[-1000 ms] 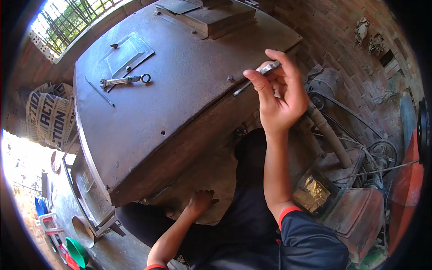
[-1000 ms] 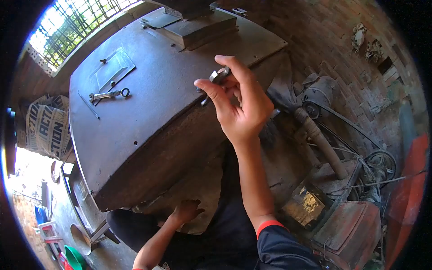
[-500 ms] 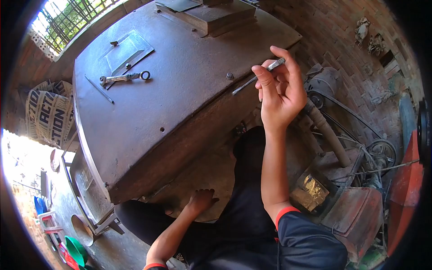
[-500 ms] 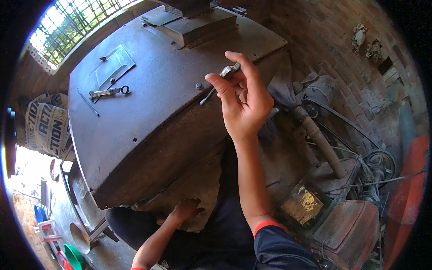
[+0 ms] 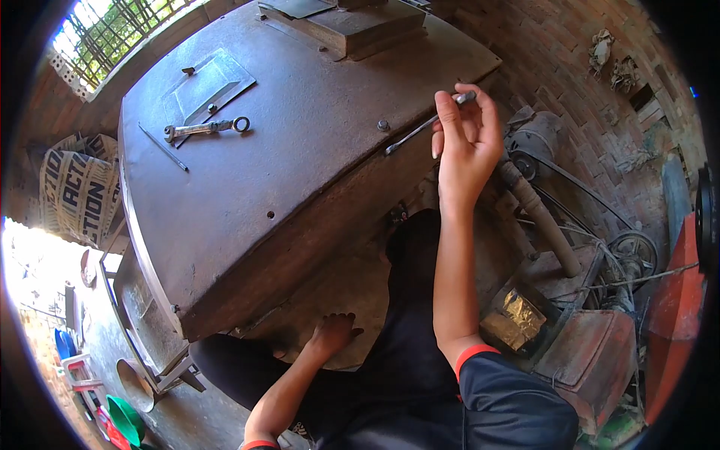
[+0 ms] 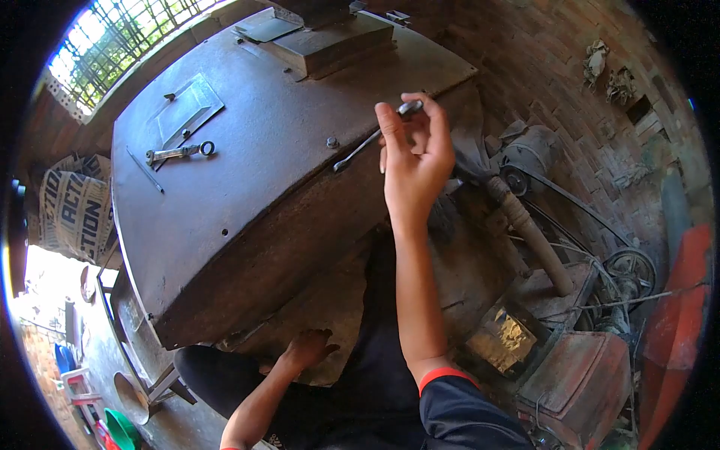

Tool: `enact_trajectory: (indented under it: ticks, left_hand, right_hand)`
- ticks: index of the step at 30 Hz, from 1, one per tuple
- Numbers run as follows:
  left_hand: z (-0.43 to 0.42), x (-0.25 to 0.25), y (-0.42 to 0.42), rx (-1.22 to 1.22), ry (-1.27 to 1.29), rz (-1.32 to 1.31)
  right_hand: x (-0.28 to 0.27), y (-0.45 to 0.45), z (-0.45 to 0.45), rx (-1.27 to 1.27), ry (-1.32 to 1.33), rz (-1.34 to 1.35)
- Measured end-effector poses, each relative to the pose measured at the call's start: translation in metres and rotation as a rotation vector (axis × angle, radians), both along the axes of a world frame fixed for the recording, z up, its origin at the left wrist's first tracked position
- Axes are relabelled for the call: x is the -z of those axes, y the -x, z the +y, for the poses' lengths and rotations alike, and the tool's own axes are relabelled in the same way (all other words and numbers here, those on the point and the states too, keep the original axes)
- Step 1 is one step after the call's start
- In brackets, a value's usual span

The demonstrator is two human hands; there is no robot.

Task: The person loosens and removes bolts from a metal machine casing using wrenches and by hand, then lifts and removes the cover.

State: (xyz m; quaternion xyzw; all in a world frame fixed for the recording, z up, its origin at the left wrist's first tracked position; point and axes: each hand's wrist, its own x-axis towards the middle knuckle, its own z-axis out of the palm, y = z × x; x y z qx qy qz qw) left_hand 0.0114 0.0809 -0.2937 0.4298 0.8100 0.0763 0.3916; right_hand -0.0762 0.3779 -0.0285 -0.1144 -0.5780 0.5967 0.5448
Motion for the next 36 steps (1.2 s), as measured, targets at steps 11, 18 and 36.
enact_trajectory:
  ticks: [11, 18, 36]
  left_hand:
    - [0.004, -0.013, 0.007, -0.045, -0.156, 0.054]
    - [0.015, -0.043, 0.017, -0.377, -0.501, 0.044]
    - [0.027, -0.054, 0.015, -0.367, -0.665, 0.076]
  right_hand:
    - [0.083, 0.004, 0.010, -0.210, 0.827, -0.056]
    - [0.128, -0.008, -0.068, -0.414, 0.826, -0.139]
    - [0.069, -0.040, -0.097, -0.203, -0.677, -0.133]
